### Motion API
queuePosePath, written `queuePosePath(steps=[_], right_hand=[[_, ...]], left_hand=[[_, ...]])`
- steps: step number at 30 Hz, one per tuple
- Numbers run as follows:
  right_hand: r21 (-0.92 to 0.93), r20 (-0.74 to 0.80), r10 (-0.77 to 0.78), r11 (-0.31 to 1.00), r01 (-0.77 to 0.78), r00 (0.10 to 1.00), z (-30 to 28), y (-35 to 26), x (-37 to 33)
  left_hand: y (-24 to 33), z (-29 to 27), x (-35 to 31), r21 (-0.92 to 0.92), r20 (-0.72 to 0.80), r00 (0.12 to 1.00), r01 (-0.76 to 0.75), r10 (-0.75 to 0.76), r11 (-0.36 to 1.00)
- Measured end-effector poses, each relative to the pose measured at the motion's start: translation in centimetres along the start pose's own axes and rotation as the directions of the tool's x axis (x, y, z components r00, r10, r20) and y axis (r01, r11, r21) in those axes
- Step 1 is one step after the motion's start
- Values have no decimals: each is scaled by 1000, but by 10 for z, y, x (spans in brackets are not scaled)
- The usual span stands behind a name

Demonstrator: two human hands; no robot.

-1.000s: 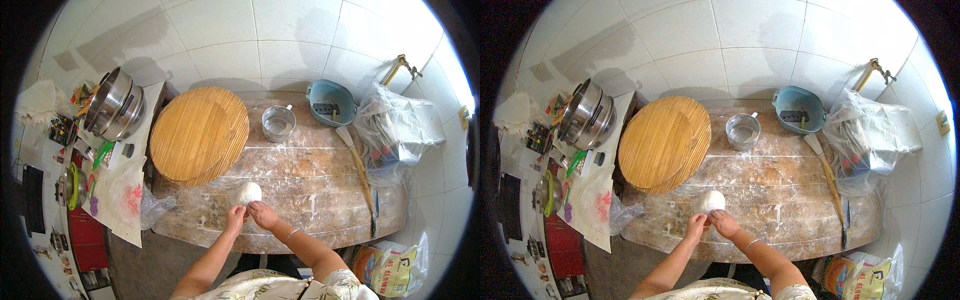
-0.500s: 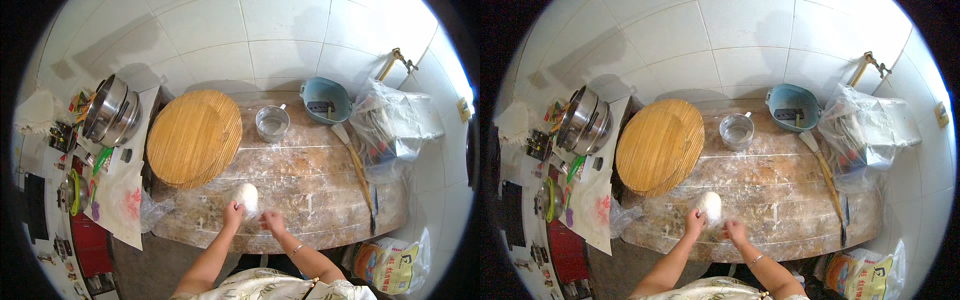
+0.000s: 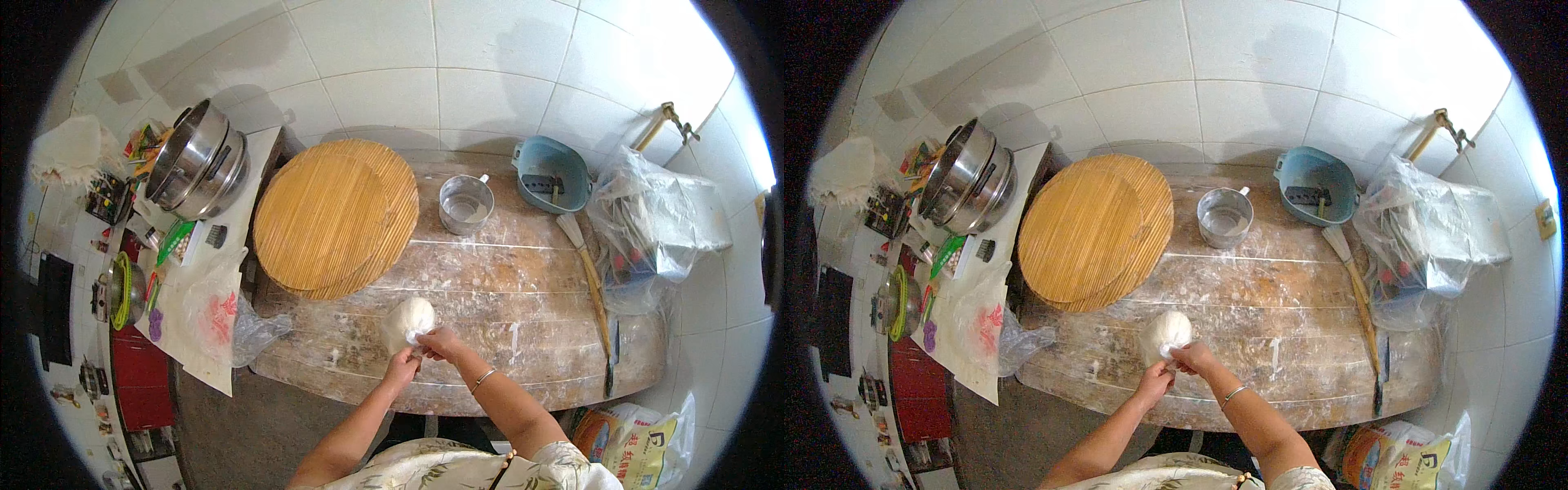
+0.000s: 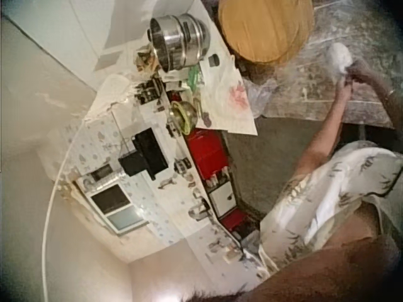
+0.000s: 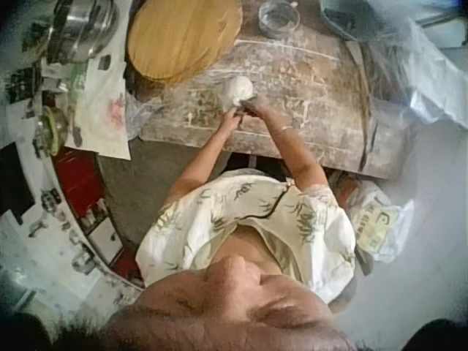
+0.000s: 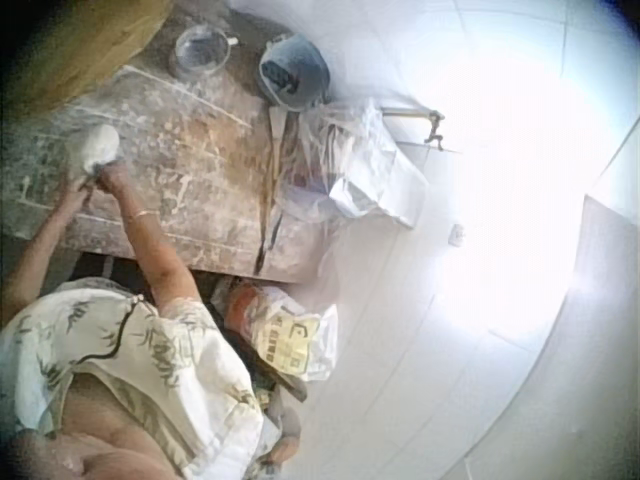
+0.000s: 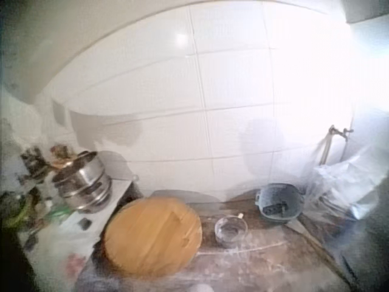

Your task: The person wraps dough in a plastic bag and then wipes the kitchen counter using a purple cloth.

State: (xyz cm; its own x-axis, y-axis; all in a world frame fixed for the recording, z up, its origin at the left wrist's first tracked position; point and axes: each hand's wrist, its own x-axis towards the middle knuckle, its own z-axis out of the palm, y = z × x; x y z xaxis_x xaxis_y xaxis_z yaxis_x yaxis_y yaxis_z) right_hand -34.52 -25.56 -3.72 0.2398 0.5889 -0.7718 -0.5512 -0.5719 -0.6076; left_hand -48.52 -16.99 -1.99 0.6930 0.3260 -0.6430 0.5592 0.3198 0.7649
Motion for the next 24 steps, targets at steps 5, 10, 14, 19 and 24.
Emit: queuePosePath(steps=[5,10,14,19,24], right_hand=[[-678,-143,-396,707,202,907,3,-10,-3],[-896,-138,-686,394,206,714,21,-4,-23],[-947,-79,-808,245,210,584,25,12,-22],[-919,-133,-768,333,213,626,30,15,-19],[-492,-474,-649,756,432,595,23,32,-21]], left_hand=[[6,-14,-5,46,-58,998,38,-35,998],[14,-29,3,325,-353,882,-199,313,925],[25,-18,16,612,-240,827,-277,508,741],[26,-9,30,728,-169,812,-279,559,626],[27,-16,28,775,-165,834,-220,526,592]])
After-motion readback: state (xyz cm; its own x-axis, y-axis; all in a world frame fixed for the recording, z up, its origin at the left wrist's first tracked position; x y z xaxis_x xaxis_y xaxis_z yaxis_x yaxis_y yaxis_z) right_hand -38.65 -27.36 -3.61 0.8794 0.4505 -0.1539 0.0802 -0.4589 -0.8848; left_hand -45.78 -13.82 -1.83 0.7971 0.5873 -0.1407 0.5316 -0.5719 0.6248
